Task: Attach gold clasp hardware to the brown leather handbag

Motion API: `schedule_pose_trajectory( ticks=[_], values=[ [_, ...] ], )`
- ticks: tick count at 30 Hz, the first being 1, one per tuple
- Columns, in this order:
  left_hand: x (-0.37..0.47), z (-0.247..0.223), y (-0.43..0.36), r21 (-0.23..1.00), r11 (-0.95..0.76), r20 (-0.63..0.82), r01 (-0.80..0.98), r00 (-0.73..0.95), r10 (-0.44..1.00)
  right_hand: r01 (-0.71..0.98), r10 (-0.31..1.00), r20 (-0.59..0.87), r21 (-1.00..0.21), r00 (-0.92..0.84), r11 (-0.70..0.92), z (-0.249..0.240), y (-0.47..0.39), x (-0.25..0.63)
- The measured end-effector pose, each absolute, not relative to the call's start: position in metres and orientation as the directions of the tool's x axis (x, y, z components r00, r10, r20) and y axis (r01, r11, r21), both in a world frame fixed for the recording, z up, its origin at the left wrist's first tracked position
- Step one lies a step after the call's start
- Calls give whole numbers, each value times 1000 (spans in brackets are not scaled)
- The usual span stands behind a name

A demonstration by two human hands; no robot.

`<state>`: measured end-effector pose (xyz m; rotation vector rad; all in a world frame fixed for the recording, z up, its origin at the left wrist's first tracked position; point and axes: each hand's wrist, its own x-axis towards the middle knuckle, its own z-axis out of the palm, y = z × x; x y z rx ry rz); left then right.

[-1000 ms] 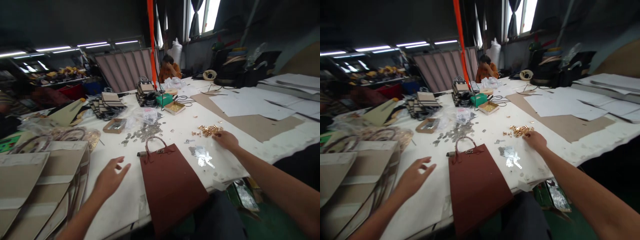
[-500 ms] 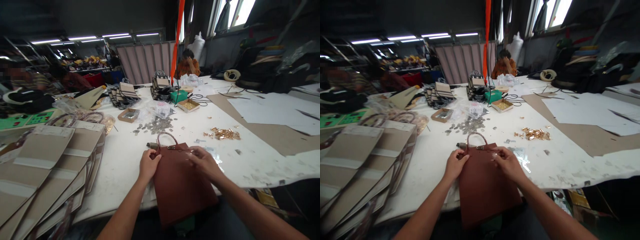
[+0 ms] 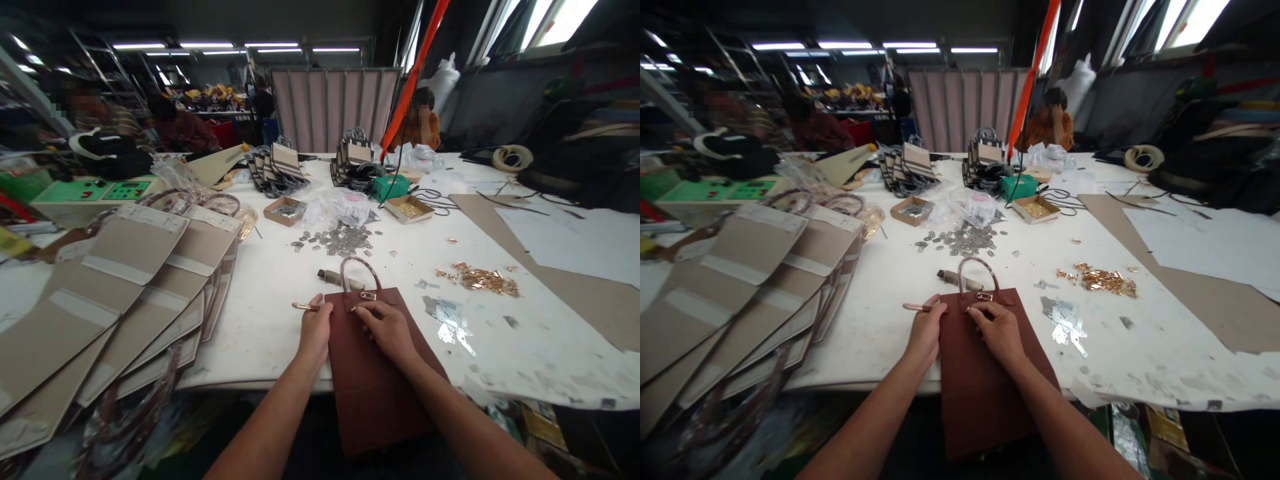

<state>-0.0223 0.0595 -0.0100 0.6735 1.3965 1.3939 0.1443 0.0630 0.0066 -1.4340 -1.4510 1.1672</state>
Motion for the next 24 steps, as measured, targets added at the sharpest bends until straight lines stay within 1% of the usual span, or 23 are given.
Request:
schedule_pose_trajectory(
  ticks=[2, 4, 6, 8, 10, 13, 21, 24],
  values=[
    [-25, -8, 57, 900, 210, -315, -383, -236, 919, 317, 998, -37, -948, -53, -18, 5, 62, 141],
    [-26, -7, 56, 856, 215, -334, -471, -184, 924, 328, 997, -48, -944, -53, -28, 5, 61, 138],
    [-26, -7, 54, 829, 182, -332, -528, -204, 921, 330, 995, -68, -943, -78, -39, 5, 60, 134],
    [-24, -9, 53, 824, 127, -312, -553, -255, 915, 336, 993, -43, -942, -106, -5, 5, 59, 128],
    [-22, -14, 52, 835, 77, -281, -545, -301, 911, 348, 994, -5, -937, -105, 32, 4, 57, 121],
    [-20, -22, 50, 862, 38, -239, -505, -341, 909, 332, 998, -9, -943, -67, 14, 0, 53, 112],
    [-21, -29, 48, 952, 69, -188, -297, -396, 899, 327, 1000, -18, -945, 23, -25, 0, 48, 98],
    [-22, -28, 48, 963, 52, -154, -266, -382, 911, 395, 999, 32, -919, 40, 13, -2, 49, 94]
  ],
)
